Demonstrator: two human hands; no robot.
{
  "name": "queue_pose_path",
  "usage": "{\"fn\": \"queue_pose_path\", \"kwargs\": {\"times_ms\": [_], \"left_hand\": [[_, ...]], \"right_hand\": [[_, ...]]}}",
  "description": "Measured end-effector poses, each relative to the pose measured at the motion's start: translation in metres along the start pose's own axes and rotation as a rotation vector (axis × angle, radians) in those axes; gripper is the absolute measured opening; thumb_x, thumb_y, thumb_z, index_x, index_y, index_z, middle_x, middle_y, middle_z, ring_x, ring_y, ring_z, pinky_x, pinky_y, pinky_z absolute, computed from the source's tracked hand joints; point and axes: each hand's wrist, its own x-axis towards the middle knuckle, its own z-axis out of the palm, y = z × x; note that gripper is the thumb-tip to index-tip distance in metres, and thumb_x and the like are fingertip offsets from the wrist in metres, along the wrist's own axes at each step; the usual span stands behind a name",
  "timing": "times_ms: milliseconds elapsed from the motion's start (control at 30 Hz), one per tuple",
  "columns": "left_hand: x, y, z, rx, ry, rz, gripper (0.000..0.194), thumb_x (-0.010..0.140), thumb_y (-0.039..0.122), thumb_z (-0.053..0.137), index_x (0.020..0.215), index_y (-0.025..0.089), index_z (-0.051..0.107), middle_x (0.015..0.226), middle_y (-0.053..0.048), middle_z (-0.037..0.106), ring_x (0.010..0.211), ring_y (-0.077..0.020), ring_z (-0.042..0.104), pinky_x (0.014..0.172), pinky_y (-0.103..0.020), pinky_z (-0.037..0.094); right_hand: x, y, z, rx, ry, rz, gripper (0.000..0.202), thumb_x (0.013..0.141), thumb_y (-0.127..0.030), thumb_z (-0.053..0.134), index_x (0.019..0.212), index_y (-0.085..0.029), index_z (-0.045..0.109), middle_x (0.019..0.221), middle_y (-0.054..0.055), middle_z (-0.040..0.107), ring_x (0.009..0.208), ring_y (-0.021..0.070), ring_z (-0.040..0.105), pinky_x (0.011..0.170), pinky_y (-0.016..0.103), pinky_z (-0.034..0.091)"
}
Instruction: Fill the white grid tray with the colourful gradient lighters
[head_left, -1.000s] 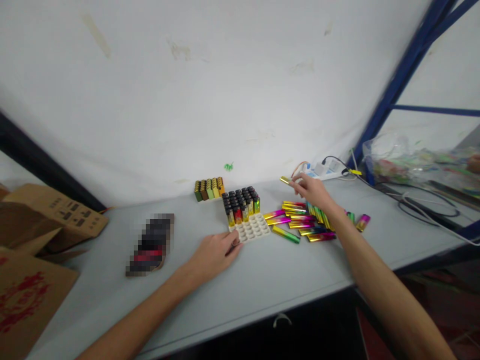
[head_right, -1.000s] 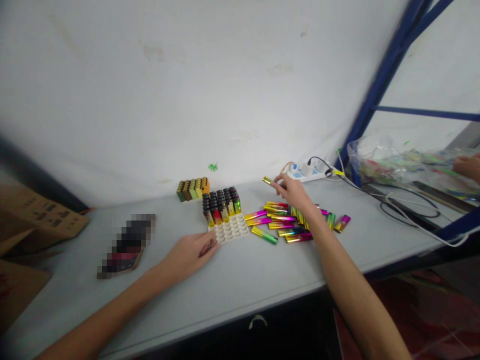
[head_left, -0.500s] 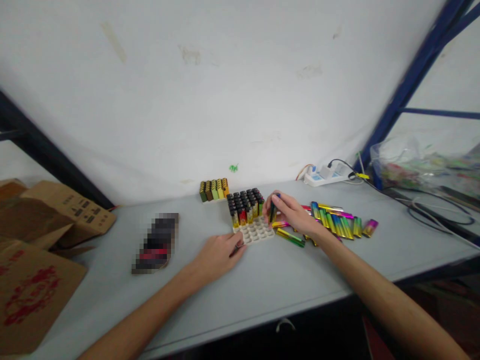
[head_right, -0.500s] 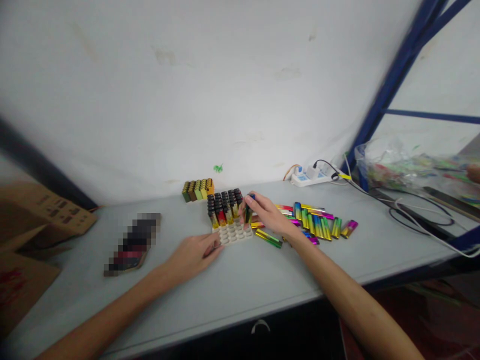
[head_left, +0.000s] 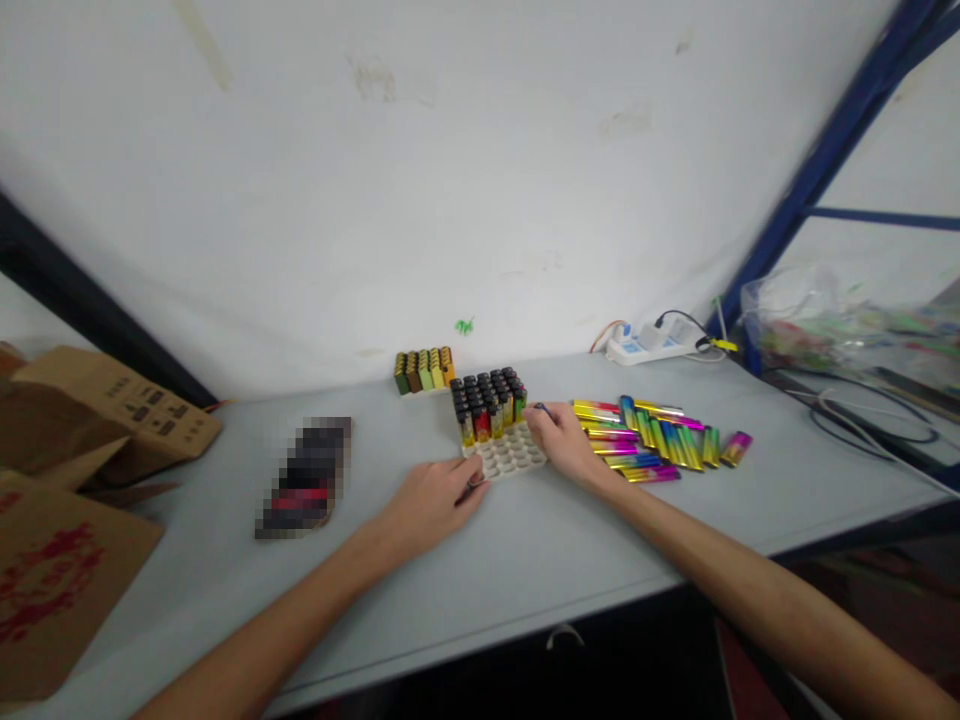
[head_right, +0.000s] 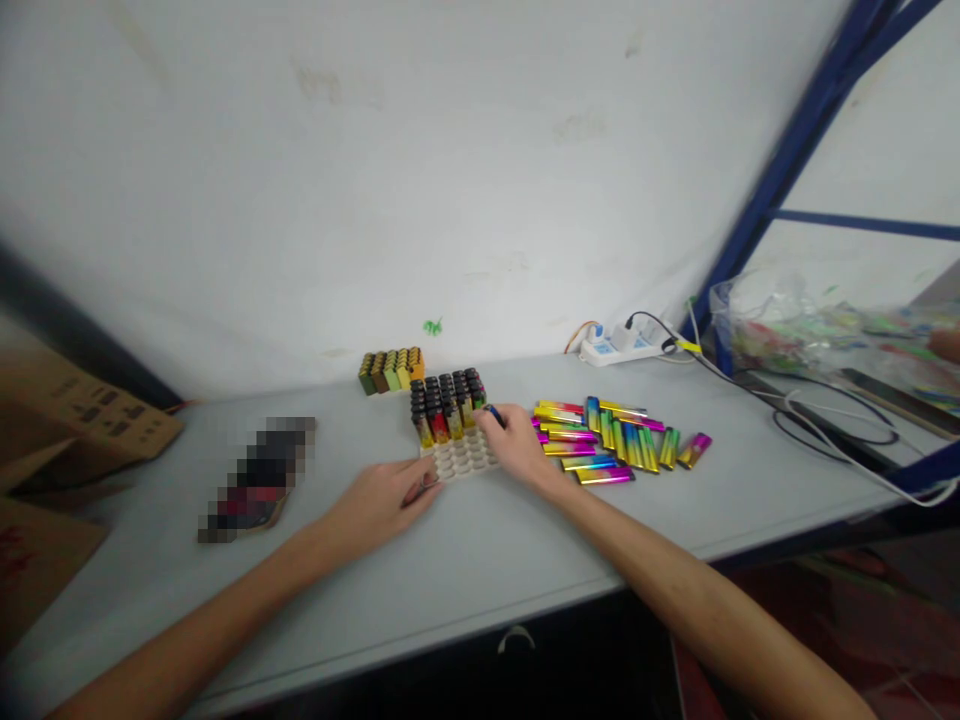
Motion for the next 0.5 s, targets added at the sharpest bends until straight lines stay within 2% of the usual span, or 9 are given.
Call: {"fn": "queue_pose_path", "kwargs": {"times_ms": [100, 300, 500], "left_hand": [[-0.0001, -0.0003, -0.0001, -0.003, -0.009, 0.001, 0.016, 0.102, 0.033, 0.048, 0.093, 0.022, 0.057, 0.074, 0.000, 0.066, 0.066, -0.0178, 0.063, 0.064, -0.026, 0.044], [-0.0006, -0.0007, 0.0005, -0.029, 0.020, 0.021, 0.018, 0.102, 0.033, 0.048, 0.091, 0.022, 0.056, 0.074, 0.000, 0.065, 0.066, -0.0175, 0.063, 0.065, -0.026, 0.044], [-0.0005, 0.0000, 0.0000, -0.016, 0.017, 0.013, 0.016, 0.101, 0.033, 0.049, 0.092, 0.022, 0.057, 0.071, 0.001, 0.064, 0.065, -0.0172, 0.062, 0.064, -0.026, 0.043]], "right_hand": [[0.0010, 0.0033, -0.0002, -0.046, 0.018, 0.017, 0.034, 0.083, -0.045, 0.047, 0.058, -0.024, 0.037, 0.053, -0.005, 0.031, 0.053, 0.0118, 0.029, 0.049, 0.026, 0.020], [0.0002, 0.0001, -0.0002, -0.092, 0.000, 0.012, 0.033, 0.081, -0.046, 0.045, 0.058, -0.024, 0.037, 0.054, -0.004, 0.033, 0.054, 0.0126, 0.031, 0.049, 0.026, 0.021], [-0.0004, 0.0003, -0.0004, -0.124, -0.030, -0.010, 0.035, 0.086, -0.046, 0.045, 0.059, -0.024, 0.037, 0.054, -0.004, 0.034, 0.055, 0.0129, 0.032, 0.050, 0.026, 0.024]]}}
